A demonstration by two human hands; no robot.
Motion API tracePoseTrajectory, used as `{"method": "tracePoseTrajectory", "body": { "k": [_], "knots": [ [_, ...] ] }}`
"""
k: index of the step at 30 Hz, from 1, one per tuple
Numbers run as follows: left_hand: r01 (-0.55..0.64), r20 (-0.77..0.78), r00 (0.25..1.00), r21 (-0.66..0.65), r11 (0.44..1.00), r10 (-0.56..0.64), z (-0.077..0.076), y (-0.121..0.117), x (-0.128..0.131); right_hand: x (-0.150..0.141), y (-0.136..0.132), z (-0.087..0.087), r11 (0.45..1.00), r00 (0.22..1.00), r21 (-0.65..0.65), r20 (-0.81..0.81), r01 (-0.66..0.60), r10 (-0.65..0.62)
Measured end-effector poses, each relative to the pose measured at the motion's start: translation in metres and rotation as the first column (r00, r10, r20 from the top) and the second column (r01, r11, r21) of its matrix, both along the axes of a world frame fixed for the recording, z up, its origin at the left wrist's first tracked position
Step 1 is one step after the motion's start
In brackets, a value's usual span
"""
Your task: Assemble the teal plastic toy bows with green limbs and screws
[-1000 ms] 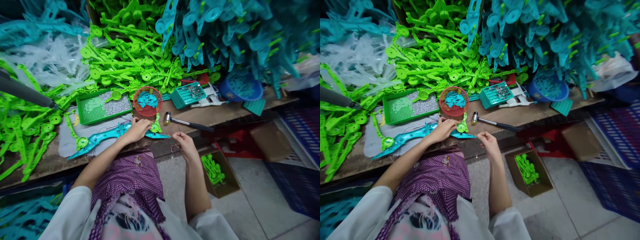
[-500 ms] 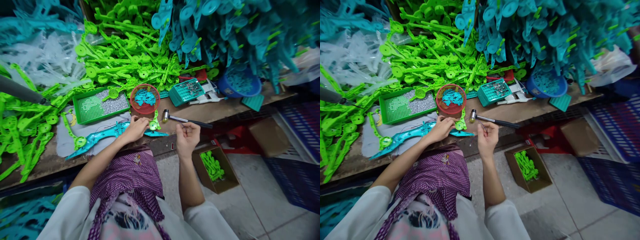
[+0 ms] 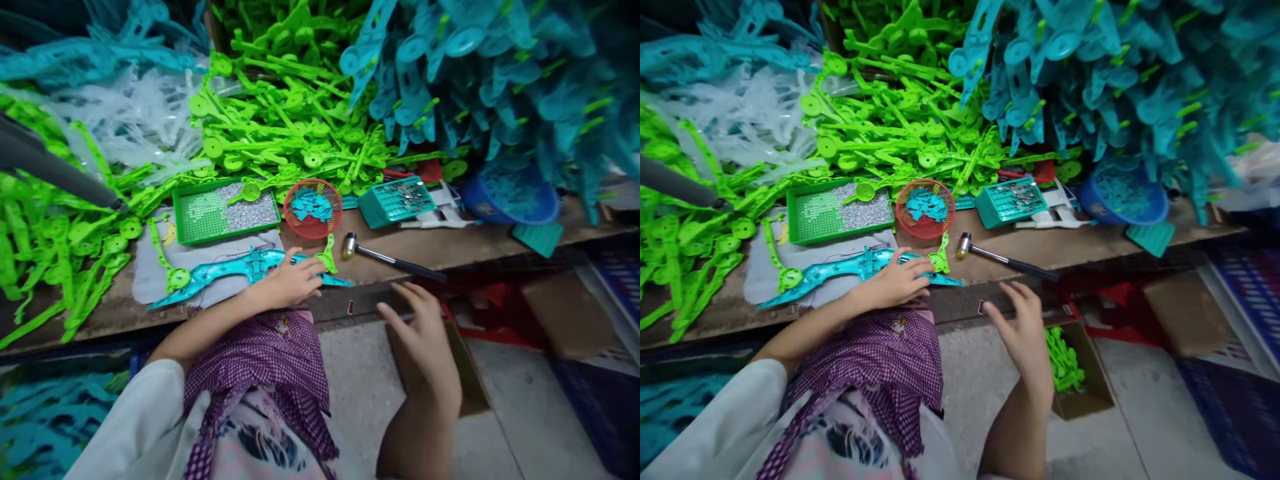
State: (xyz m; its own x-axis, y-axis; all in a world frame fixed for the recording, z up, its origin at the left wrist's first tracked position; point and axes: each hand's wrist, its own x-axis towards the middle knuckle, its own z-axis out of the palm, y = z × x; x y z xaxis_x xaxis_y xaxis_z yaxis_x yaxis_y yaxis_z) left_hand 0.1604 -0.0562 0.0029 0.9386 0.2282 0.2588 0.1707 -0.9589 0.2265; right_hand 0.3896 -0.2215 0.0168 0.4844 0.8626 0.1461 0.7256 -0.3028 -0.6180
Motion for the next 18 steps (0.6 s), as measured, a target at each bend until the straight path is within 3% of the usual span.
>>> {"method": "tracePoseTrajectory", "body": {
  "k": [2,3,4,6,7,8,9,10,11,12,13,14,15,18],
  "knots": [
    [-0.021,0.003,1.0,0.039,0.999,0.021,0.004,-0.01,-0.006,-0.025,0.022,0.002,0.951,0.979,0.272,0.1,0.146,-0.179],
    [-0.051,0.011,0.999,0.05,0.997,0.05,0.006,-0.015,-0.014,-0.042,0.035,0.001,0.913,0.976,0.385,0.112,0.132,-0.188],
    [-0.082,0.024,0.996,0.052,0.995,0.08,0.007,-0.022,-0.024,-0.061,0.048,-0.001,0.901,0.992,0.435,0.114,0.008,-0.063],
    [-0.181,0.09,0.98,0.029,0.983,0.178,0.006,-0.04,-0.056,-0.099,0.067,-0.007,0.855,0.938,0.386,0.18,-0.345,0.297],
    [-0.251,0.146,0.958,0.004,0.968,0.247,0.003,-0.052,-0.077,-0.115,0.074,-0.011,0.827,0.903,0.363,0.182,-0.429,0.389],
    [-0.395,0.237,0.889,-0.037,0.918,0.392,-0.002,-0.064,-0.099,-0.131,0.079,-0.014,0.806,0.88,0.354,0.167,-0.474,0.445],
    [-0.549,0.325,0.774,-0.085,0.831,0.544,-0.009,-0.078,-0.122,-0.145,0.083,-0.016,0.791,0.865,0.353,0.149,-0.5,0.48],
    [-0.699,0.375,0.62,-0.134,0.702,0.689,-0.017,-0.091,-0.145,-0.157,0.087,-0.018,0.773,0.845,0.35,0.136,-0.529,0.517],
    [-0.829,0.384,0.452,-0.154,0.538,0.805,-0.028,-0.103,-0.166,-0.17,0.092,-0.02,0.744,0.81,0.332,0.142,-0.58,0.569],
    [-0.905,0.327,0.336,-0.147,0.398,0.884,-0.038,-0.113,-0.185,-0.182,0.098,-0.022,0.703,0.759,0.292,0.17,-0.648,0.629],
    [-0.939,0.278,0.273,-0.131,0.317,0.921,-0.049,-0.121,-0.201,-0.194,0.105,-0.024,0.661,0.7,0.231,0.212,-0.714,0.682],
    [-0.949,0.232,0.253,-0.128,0.288,0.939,-0.06,-0.127,-0.214,-0.206,0.113,-0.028,0.629,0.648,0.161,0.256,-0.76,0.717],
    [-0.945,0.2,0.26,-0.151,0.292,0.945,-0.069,-0.13,-0.224,-0.216,0.12,-0.032,0.617,0.613,0.092,0.292,-0.782,0.734],
    [-0.885,0.177,0.329,-0.286,0.368,0.928,-0.083,-0.13,-0.24,-0.233,0.137,-0.046,0.616,0.558,-0.067,0.358,-0.785,0.749]
  ]
}}
